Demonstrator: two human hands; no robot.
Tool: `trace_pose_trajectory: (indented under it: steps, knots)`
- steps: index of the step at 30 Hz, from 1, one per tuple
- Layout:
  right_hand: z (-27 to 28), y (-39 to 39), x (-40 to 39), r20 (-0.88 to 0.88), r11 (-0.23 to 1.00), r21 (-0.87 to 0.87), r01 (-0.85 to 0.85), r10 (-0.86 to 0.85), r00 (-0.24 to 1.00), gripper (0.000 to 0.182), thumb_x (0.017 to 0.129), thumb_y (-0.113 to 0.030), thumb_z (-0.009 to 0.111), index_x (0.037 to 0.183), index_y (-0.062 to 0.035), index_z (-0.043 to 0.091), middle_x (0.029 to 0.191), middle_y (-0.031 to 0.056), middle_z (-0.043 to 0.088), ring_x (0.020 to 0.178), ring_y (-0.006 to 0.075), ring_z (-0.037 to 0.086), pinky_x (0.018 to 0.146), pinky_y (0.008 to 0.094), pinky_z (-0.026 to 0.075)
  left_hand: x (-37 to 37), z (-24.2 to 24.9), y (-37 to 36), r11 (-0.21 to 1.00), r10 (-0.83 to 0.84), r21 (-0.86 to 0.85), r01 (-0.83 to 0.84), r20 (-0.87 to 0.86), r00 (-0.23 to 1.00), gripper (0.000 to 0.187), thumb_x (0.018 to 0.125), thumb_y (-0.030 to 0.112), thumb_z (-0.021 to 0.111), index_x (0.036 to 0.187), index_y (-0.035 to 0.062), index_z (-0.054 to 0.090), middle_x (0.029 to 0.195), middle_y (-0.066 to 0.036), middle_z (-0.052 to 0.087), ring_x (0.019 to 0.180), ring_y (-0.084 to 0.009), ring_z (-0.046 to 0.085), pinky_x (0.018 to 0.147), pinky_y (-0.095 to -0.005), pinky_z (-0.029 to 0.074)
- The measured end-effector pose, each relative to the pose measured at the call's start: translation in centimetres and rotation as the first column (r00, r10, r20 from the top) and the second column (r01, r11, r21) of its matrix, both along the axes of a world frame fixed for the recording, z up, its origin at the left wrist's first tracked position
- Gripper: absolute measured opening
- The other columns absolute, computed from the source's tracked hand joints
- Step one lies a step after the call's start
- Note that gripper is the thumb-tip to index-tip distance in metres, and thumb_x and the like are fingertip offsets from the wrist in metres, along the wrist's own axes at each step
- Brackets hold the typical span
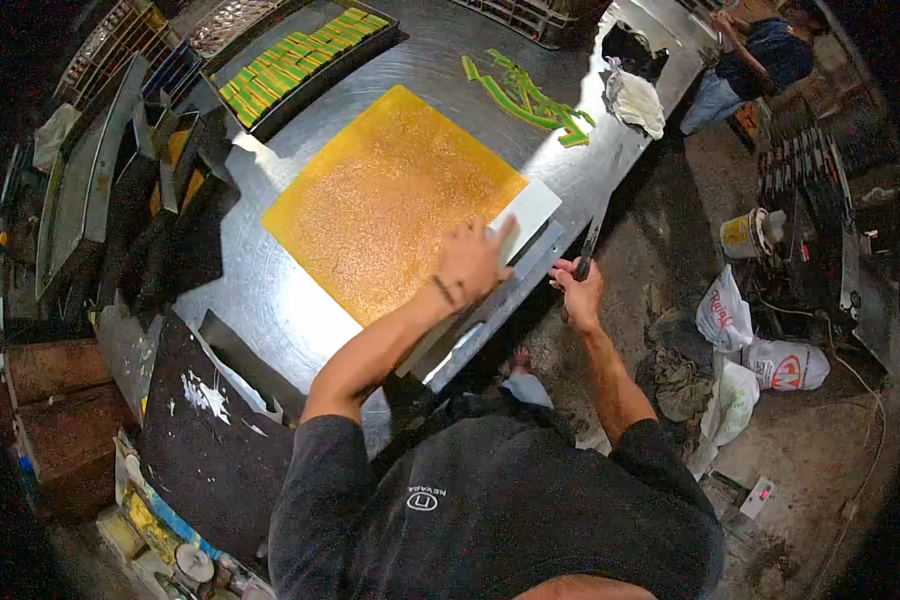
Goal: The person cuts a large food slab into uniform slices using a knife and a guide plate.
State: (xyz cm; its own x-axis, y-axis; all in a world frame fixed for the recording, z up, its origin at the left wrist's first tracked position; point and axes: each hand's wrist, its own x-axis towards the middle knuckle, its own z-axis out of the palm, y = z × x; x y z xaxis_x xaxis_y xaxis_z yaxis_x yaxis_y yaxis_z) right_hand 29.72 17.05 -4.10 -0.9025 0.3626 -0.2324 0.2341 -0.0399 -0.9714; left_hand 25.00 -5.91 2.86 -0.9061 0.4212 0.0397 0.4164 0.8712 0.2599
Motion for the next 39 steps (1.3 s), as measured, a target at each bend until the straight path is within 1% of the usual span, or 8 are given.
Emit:
trace_pose_trajectory:
  steps: [5, 11, 15, 20, 24, 31, 33, 39]
  knots:
    - [0.7, 3.2, -0.9, -0.023, 0.995, -0.020, -0.098, 0.097, 0.995, 0.023, 0.085, 0.006, 0.061, 0.102, -0.0013, 0.048, 0.101, 0.0154, 0.067, 0.083, 0.0235, 0.070, 0.070, 0.0327, 0.058, -0.5, -4.6, 2.7, 0.969, -0.037, -0.248, 0.000, -0.143, 0.989, 0.084, 0.076, 0.042, 0.076, 0.150, 0.0367, 0.036, 0.107, -0.016, 0.053, 0.094, -0.0319, 0.056, 0.074, -0.0431, 0.045]
    - [-0.7, 8.4, -4.4, 0.030, 0.975, 0.010, -0.222, 0.222, 0.975, 0.022, 0.085, 0.005, 0.061, 0.104, 0.0003, 0.051, 0.098, 0.0150, 0.068, 0.085, 0.0229, 0.069, 0.075, 0.0328, 0.057, -3.1, 4.3, 2.8, 0.965, 0.137, -0.258, -0.050, 0.331, 0.934, 0.093, 0.078, 0.039, 0.077, 0.154, 0.0407, 0.024, 0.111, -0.025, 0.056, 0.091, -0.0374, 0.061, 0.078, -0.0455, 0.052]
    - [-0.6, 10.2, -8.6, 0.057, 0.875, 0.284, -0.392, 0.392, 0.918, 0.014, 0.080, -0.008, 0.073, 0.088, -0.0025, 0.062, 0.078, 0.0054, 0.066, 0.072, 0.0127, 0.062, 0.070, 0.0305, 0.050, -8.7, 5.4, -0.2, 0.913, 0.404, -0.140, -0.383, 0.183, 0.896, 0.091, 0.079, 0.047, 0.074, 0.155, 0.0360, 0.024, 0.100, -0.025, 0.056, 0.083, -0.0379, 0.064, 0.072, -0.0439, 0.055]
    - [1.4, 9.6, -10.5, 0.133, 0.688, -0.192, -0.700, 0.725, 0.676, 0.030, 0.072, -0.010, 0.086, 0.092, -0.0030, 0.064, 0.081, 0.0022, 0.068, 0.076, 0.0097, 0.063, 0.070, 0.0284, 0.052, -16.8, 3.0, -0.6, 0.663, 0.732, 0.004, -0.748, 0.206, 0.650, 0.097, 0.082, 0.053, 0.068, 0.157, 0.0161, 0.019, 0.103, -0.038, 0.060, 0.083, -0.0448, 0.065, 0.072, -0.0516, 0.052]
    - [-1.0, 9.2, -10.7, 0.135, 0.683, -0.304, -0.664, 0.721, 0.680, 0.039, 0.071, -0.018, 0.087, 0.093, -0.0020, 0.060, 0.082, 0.0075, 0.070, 0.070, 0.0140, 0.064, 0.068, 0.0325, 0.053, -20.0, -2.6, 1.1, 0.634, 0.771, 0.007, -0.773, 0.067, 0.633, 0.096, 0.084, 0.059, 0.063, 0.155, 0.0087, 0.023, 0.121, -0.030, 0.062, 0.106, -0.0430, 0.065, 0.084, -0.0478, 0.054]
    - [-1.0, 9.0, -14.1, 0.188, 0.780, -0.108, -0.616, 0.624, 0.758, 0.038, 0.075, -0.014, 0.086, 0.091, -0.0031, 0.053, 0.078, 0.0067, 0.065, 0.069, 0.0141, 0.067, 0.061, 0.0295, 0.055, -23.5, -3.7, 1.5, 0.592, 0.798, -0.191, -0.783, 0.272, 0.537, 0.099, 0.083, 0.051, 0.071, 0.157, 0.0103, 0.020, 0.140, -0.028, 0.050, 0.081, -0.0353, 0.066, 0.069, -0.0418, 0.054]
    - [-1.1, 8.7, -14.9, 0.194, 0.777, -0.179, -0.604, 0.630, 0.752, 0.036, 0.077, -0.013, 0.085, 0.091, -0.0035, 0.053, 0.078, 0.0069, 0.065, 0.066, 0.0143, 0.067, 0.060, 0.0300, 0.055, -23.7, -4.6, 0.8, 0.563, 0.798, -0.009, -0.827, 0.269, 0.540, 0.096, 0.083, 0.053, 0.070, 0.155, 0.0093, 0.025, 0.117, -0.030, 0.062, 0.067, -0.0314, 0.062, 0.058, -0.0398, 0.051]
    - [-2.0, 8.1, -15.6, 0.170, 0.777, -0.369, -0.510, 0.596, 0.785, 0.032, 0.080, -0.013, 0.081, 0.089, -0.0058, 0.051, 0.071, 0.0063, 0.067, 0.063, 0.0131, 0.066, 0.060, 0.0308, 0.053, -25.2, -5.4, 0.3, 0.573, 0.819, -0.165, -0.802, 0.135, 0.557, 0.097, 0.082, 0.058, 0.069, 0.155, 0.0127, 0.025, 0.069, -0.023, 0.062, 0.059, -0.0359, 0.060, 0.055, -0.0434, 0.049]
